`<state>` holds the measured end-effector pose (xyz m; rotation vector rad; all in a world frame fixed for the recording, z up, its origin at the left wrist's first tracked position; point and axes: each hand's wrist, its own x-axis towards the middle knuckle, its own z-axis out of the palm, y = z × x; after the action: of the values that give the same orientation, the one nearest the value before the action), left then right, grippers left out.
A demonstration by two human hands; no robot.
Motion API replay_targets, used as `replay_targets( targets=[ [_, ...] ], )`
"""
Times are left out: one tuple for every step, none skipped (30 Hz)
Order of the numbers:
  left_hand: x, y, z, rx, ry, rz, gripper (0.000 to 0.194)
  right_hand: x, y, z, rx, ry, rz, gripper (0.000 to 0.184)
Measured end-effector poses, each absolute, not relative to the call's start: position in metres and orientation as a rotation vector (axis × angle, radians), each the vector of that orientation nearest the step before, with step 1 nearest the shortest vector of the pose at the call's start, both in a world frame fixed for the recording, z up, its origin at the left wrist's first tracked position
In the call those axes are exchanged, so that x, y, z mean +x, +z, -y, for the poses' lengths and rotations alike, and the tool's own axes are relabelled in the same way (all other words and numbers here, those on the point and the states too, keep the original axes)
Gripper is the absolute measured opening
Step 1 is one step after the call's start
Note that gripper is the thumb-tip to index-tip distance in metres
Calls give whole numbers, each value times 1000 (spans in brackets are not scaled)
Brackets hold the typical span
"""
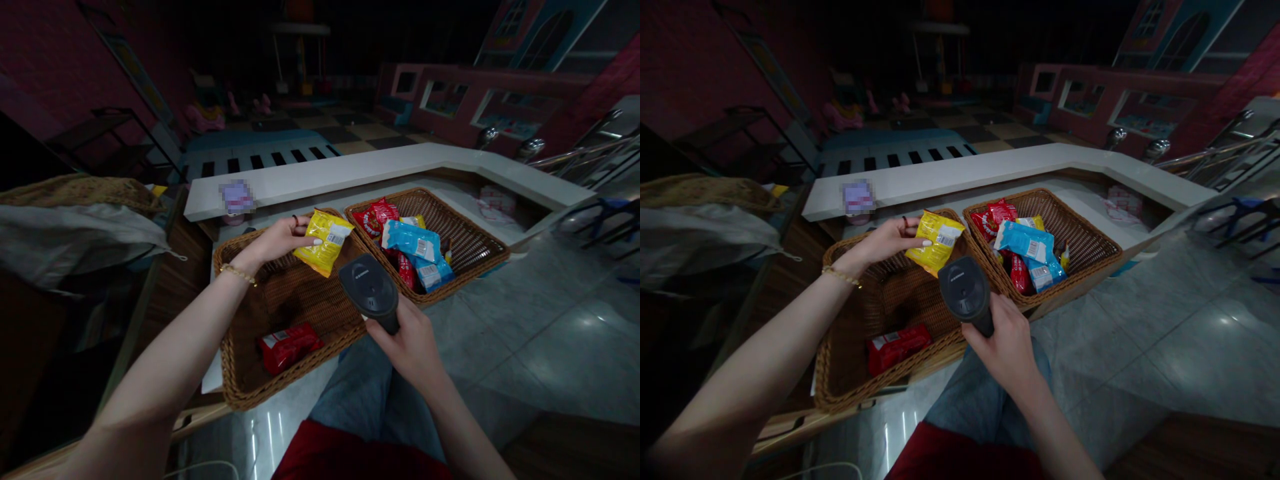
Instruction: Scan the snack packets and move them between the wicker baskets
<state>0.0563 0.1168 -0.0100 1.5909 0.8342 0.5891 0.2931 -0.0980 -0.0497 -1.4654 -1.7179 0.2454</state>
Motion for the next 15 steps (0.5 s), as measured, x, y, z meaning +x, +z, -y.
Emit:
replay_targets(
  targets=[
    [57, -10, -116, 1580, 599, -841, 63, 293, -50, 98, -1464, 243, 1716, 8],
    [58, -9, -116, 1568, 613, -849, 64, 293, -50, 97, -1461, 241, 1714, 8],
    [60, -7, -115, 1555, 631, -857, 64, 293, -49, 97, -1458, 238, 1714, 8],
    [62, -6, -114, 1545, 647, -862, 64, 293, -49, 96, -1455, 233, 1715, 8],
    [65, -3, -113, 1540, 658, -861, 62, 293, -48, 96, -1449, 227, 1717, 7],
    [69, 0, -113, 1538, 666, -855, 61, 293, -47, 95, -1440, 222, 1720, 7],
    [75, 3, -112, 1541, 667, -843, 59, 293, -46, 94, -1431, 216, 1723, 6],
    [81, 7, -113, 1547, 661, -826, 57, 293, -45, 93, -1423, 210, 1727, 6],
    [89, 11, -113, 1552, 651, -807, 54, 293, -45, 93, -1417, 204, 1730, 6],
    [99, 15, -114, 1553, 639, -787, 52, 293, -44, 92, -1413, 197, 1733, 6],
    [109, 19, -116, 1550, 628, -764, 49, 293, -43, 91, -1411, 190, 1733, 5],
    [121, 23, -117, 1545, 622, -740, 48, 293, -43, 91, -1411, 182, 1731, 5],
    [133, 26, -119, 1535, 627, -715, 47, 293, -43, 91, -1412, 178, 1727, 5],
    [145, 29, -120, 1525, 639, -690, 48, 293, -43, 91, -1412, 178, 1724, 5],
    [156, 31, -121, 1514, 657, -667, 51, 293, -43, 91, -1411, 178, 1721, 5]
  ],
)
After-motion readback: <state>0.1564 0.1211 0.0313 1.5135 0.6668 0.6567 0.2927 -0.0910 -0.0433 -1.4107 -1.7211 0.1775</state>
